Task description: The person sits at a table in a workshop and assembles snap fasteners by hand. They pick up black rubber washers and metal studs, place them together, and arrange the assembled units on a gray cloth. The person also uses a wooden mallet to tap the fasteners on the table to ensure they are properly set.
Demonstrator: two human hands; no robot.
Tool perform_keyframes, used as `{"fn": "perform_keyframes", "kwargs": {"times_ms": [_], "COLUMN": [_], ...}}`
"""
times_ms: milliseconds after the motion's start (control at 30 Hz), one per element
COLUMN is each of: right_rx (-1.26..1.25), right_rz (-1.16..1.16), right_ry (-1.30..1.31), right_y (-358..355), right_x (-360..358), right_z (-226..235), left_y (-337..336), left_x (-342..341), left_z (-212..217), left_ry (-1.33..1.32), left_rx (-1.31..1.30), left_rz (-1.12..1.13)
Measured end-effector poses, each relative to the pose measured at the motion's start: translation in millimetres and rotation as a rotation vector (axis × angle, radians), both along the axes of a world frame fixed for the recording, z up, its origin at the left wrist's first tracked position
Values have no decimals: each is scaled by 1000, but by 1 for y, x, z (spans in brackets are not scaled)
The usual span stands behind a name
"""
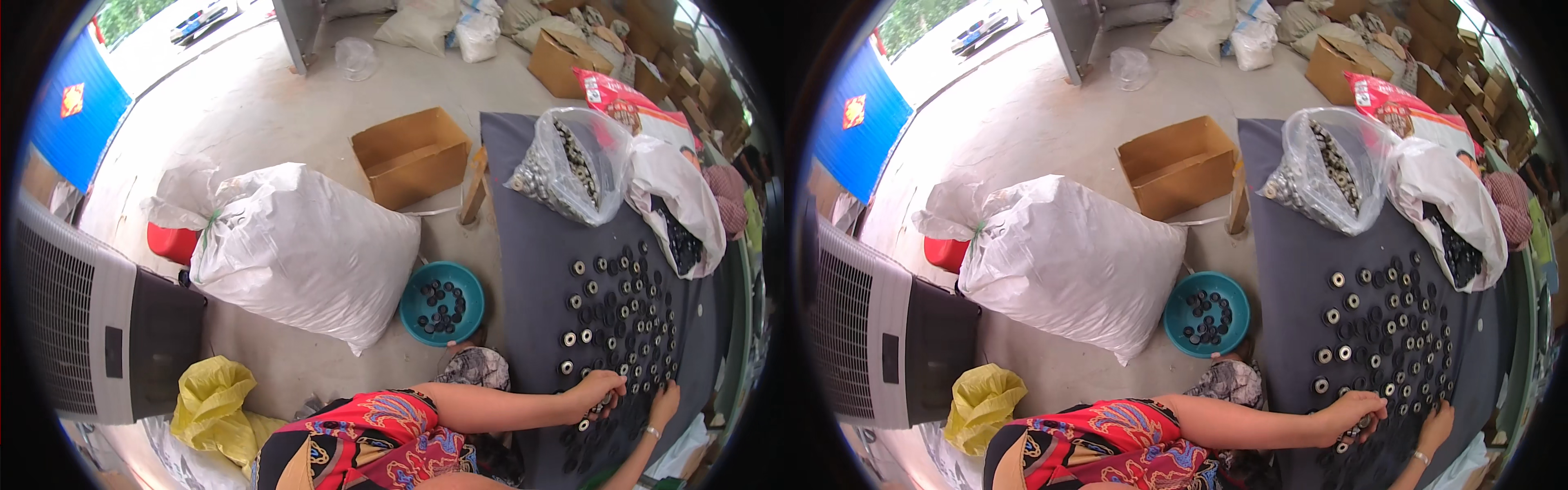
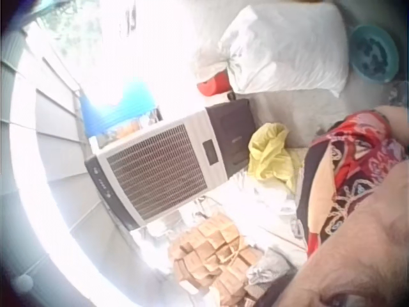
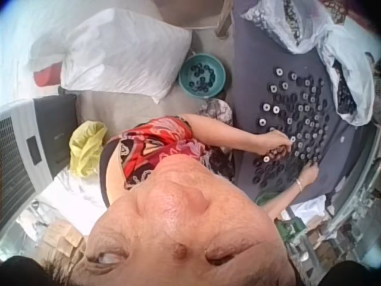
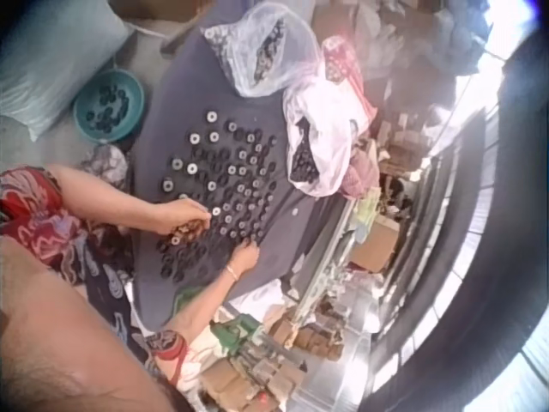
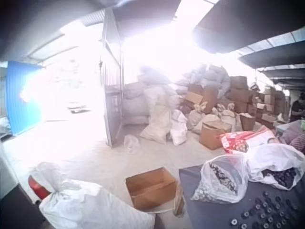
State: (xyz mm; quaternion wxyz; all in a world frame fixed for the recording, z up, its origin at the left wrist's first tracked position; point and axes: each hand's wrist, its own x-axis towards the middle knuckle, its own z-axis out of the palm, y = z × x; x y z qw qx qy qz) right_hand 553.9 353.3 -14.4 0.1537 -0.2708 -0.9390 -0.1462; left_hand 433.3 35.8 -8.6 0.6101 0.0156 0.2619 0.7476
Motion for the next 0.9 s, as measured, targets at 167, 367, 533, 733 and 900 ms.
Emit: {"fn": "perform_keyframes", "kwargs": {"times_ms": [167, 367, 533, 733, 900], "right_rx": [-673, -475, -478, -610, -667], "right_rz": [241, 541, 550, 542, 700], "right_ry": [190, -19, 5, 14, 130], "right_y": [-148, -255, -262, -256, -237], "right_x": [-30, -41, -29, -43, -51], "right_z": [67, 90, 90, 93, 88], "left_y": [0, 7, 0, -27, -24], "left_x": [0, 6, 17, 3, -7], "left_z": [3, -9, 6, 15, 37], "left_ry": [19, -79, -29, -68, -7], "left_rx": [-5, 11, -92, 63, -163], "left_rz": [19, 49, 57, -31, 29]}}
